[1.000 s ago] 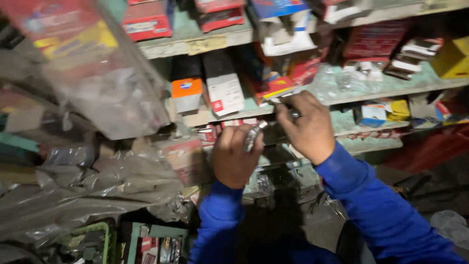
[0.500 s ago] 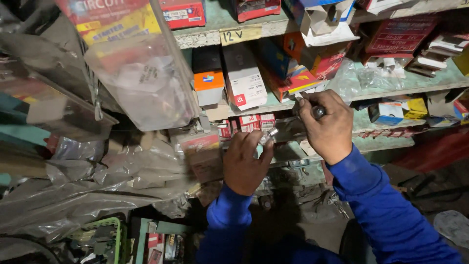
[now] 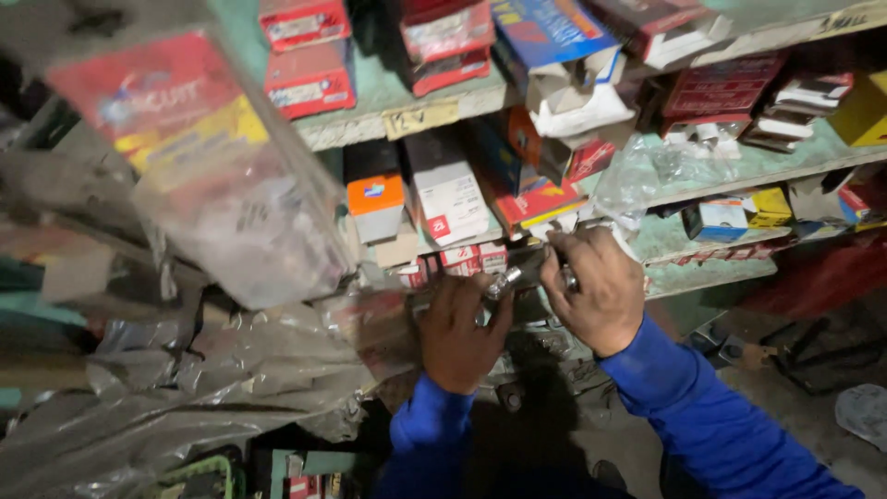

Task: The person picks up small light bulbs from a cluttered shelf, removes them from their packaging, and places them into a plastic bag. They continue to gather more bulbs from various boxes and arrange them in the bag.

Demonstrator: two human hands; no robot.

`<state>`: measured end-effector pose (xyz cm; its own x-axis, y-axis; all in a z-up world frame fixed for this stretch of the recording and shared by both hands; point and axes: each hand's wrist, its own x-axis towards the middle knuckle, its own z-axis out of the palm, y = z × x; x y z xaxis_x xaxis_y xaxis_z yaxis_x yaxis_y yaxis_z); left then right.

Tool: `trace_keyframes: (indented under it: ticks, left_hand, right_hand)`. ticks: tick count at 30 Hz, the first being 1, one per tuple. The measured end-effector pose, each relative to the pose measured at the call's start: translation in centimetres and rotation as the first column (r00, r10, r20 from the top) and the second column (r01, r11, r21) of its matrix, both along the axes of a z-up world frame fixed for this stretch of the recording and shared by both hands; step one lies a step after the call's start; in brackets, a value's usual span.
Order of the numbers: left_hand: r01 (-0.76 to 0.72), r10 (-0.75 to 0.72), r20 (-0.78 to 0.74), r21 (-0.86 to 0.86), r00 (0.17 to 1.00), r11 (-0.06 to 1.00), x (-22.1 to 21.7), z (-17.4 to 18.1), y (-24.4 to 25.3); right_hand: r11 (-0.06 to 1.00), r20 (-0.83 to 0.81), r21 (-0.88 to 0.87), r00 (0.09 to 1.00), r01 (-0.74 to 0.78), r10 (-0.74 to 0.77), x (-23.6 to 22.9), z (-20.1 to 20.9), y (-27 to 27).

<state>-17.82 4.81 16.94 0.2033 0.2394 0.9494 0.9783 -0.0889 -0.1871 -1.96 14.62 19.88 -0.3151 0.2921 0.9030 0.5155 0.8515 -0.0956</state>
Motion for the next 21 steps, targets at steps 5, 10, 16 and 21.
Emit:
trace_keyframes:
  ticks: [5, 10, 16, 21]
  left_hand:
    - [-0.014, 0.014, -0.016, 0.024, 1.0, 1.0, 0.2, 0.3, 0.4]
    - [0.155, -0.145, 0.187, -0.041, 0.972, 0.987, 1.3, 4.4, -0.8]
    - [0.08, -0.08, -0.016, 0.026, 0.997, 0.996, 0.4, 4.4, -0.3]
    - [0.164, -0.136, 0.355, -0.05, 0.925, 0.985, 1.4, 4.0, -0.7]
  right_hand:
    - [0.992, -0.069, -0.077, 0.993, -0.102, 0.097, 1.0, -1.2, 1.2]
    - [0.971, -0.042, -0.174, 0.986, -0.166, 0.161, 1.3, 5.8, -0.5]
    - [0.982, 0.04, -0.156, 0.993, -0.103, 0.11, 1.8, 2.8, 0.6]
    - [0.987, -0.039, -0.113, 0.993, -0.117, 0.113, 1.9, -0.1, 1.6]
